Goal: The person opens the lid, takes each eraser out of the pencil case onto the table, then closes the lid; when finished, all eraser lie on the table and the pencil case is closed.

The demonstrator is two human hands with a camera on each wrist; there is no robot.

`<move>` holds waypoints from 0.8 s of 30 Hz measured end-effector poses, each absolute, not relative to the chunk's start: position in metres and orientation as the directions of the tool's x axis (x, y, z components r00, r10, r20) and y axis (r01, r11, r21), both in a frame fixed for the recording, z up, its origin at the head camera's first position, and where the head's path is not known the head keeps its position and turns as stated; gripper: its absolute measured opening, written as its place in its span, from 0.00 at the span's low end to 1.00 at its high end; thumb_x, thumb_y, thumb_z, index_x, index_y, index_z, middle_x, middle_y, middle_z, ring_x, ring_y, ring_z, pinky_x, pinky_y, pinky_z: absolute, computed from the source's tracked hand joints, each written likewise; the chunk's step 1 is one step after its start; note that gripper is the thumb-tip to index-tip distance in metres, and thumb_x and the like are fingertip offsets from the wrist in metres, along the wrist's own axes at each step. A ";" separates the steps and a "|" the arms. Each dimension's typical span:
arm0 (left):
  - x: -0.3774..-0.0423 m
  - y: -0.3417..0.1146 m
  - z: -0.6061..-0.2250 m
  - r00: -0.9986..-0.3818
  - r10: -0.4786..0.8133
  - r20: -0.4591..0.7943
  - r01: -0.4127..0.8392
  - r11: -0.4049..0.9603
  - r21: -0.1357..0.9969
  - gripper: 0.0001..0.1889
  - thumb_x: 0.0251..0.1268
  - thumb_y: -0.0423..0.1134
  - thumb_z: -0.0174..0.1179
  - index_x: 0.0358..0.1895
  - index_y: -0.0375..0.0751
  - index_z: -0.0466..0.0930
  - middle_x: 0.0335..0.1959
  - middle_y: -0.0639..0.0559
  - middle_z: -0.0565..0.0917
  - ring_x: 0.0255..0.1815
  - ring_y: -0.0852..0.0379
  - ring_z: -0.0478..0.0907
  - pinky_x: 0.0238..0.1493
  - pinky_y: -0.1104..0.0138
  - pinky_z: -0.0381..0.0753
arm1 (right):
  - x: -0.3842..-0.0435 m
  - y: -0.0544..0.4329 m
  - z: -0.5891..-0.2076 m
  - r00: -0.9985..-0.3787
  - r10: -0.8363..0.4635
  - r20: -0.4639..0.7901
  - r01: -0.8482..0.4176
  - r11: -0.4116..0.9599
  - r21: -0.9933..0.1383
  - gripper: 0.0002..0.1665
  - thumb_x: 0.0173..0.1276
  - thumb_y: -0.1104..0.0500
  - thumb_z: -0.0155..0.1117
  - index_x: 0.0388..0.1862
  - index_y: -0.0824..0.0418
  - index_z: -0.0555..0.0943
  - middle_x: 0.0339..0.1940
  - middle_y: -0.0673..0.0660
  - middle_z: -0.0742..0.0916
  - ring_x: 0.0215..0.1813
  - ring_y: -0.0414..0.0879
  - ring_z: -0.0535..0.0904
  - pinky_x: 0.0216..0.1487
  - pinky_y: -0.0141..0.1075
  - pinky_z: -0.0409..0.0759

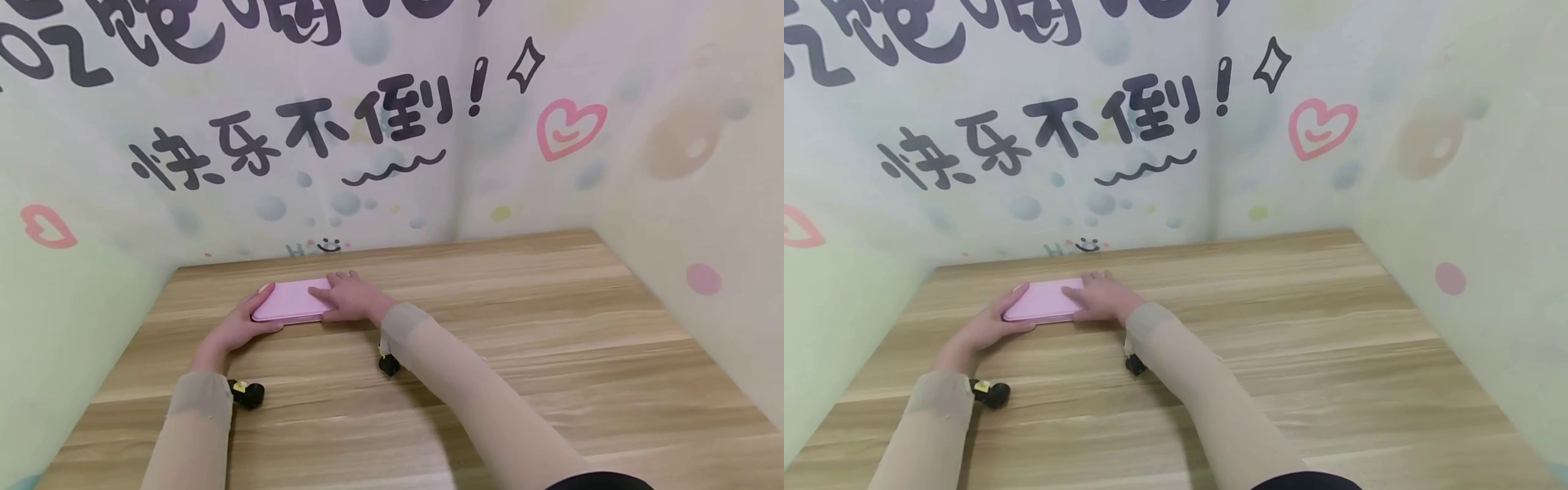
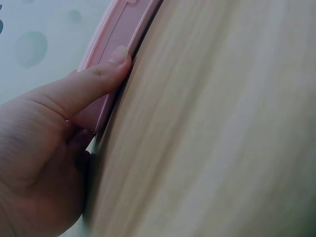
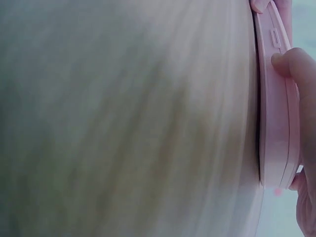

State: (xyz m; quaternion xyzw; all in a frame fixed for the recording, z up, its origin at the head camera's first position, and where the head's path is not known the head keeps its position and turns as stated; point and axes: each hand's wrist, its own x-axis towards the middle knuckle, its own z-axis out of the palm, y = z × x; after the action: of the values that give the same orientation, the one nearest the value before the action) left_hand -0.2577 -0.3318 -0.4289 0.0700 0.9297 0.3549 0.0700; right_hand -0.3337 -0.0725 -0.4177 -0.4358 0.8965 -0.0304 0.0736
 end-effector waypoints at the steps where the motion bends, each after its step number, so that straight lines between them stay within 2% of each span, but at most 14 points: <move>1: -0.257 -0.332 -0.429 -0.981 0.178 -0.080 0.080 0.738 0.670 0.50 0.58 0.52 0.68 0.79 0.49 0.46 0.76 0.29 0.44 0.73 0.26 0.40 0.66 0.34 0.43 | -0.334 -0.073 -0.418 -0.608 -0.787 -0.103 -0.777 0.617 -0.124 0.42 0.70 0.36 0.54 0.78 0.42 0.54 0.76 0.65 0.59 0.76 0.61 0.53 0.73 0.54 0.46; 9: -0.254 -0.329 -0.428 -0.978 0.190 -0.086 0.085 0.741 0.666 0.50 0.60 0.50 0.68 0.78 0.46 0.45 0.75 0.26 0.41 0.73 0.25 0.38 0.66 0.34 0.42 | -0.338 -0.076 -0.419 -0.610 -0.790 -0.051 -0.764 0.604 -0.226 0.39 0.64 0.41 0.66 0.73 0.44 0.67 0.73 0.64 0.68 0.74 0.57 0.59 0.71 0.57 0.52; 13: -0.253 -0.329 -0.428 -0.978 0.185 -0.091 0.079 0.744 0.664 0.50 0.60 0.50 0.67 0.78 0.46 0.45 0.75 0.26 0.40 0.73 0.25 0.37 0.66 0.34 0.42 | -0.339 -0.077 -0.418 -0.611 -0.791 -0.038 -0.757 0.597 -0.265 0.36 0.62 0.43 0.68 0.70 0.43 0.71 0.70 0.61 0.72 0.74 0.55 0.60 0.71 0.57 0.55; 19: -0.253 -0.329 -0.426 -0.978 0.186 -0.093 0.079 0.746 0.661 0.50 0.61 0.50 0.67 0.79 0.47 0.44 0.75 0.26 0.39 0.73 0.26 0.36 0.66 0.34 0.42 | -0.341 -0.077 -0.415 -0.610 -0.792 -0.018 -0.753 0.587 -0.297 0.33 0.62 0.44 0.68 0.67 0.43 0.74 0.68 0.59 0.74 0.73 0.55 0.62 0.71 0.53 0.56; 24: -0.254 -0.327 -0.426 -0.978 0.190 -0.087 0.087 0.747 0.659 0.50 0.60 0.50 0.67 0.79 0.46 0.43 0.75 0.26 0.40 0.73 0.26 0.37 0.67 0.35 0.42 | -0.340 -0.077 -0.417 -0.618 -0.785 -0.033 -0.760 0.608 -0.229 0.39 0.60 0.42 0.68 0.71 0.40 0.69 0.69 0.61 0.74 0.72 0.54 0.63 0.71 0.56 0.55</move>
State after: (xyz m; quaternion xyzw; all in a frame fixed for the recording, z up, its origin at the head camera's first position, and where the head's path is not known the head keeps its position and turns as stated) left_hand -0.2541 -0.3274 -0.4259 0.0743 0.9317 0.3476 0.0746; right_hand -0.3395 -0.0770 -0.4168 -0.4320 0.8943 -0.0966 0.0650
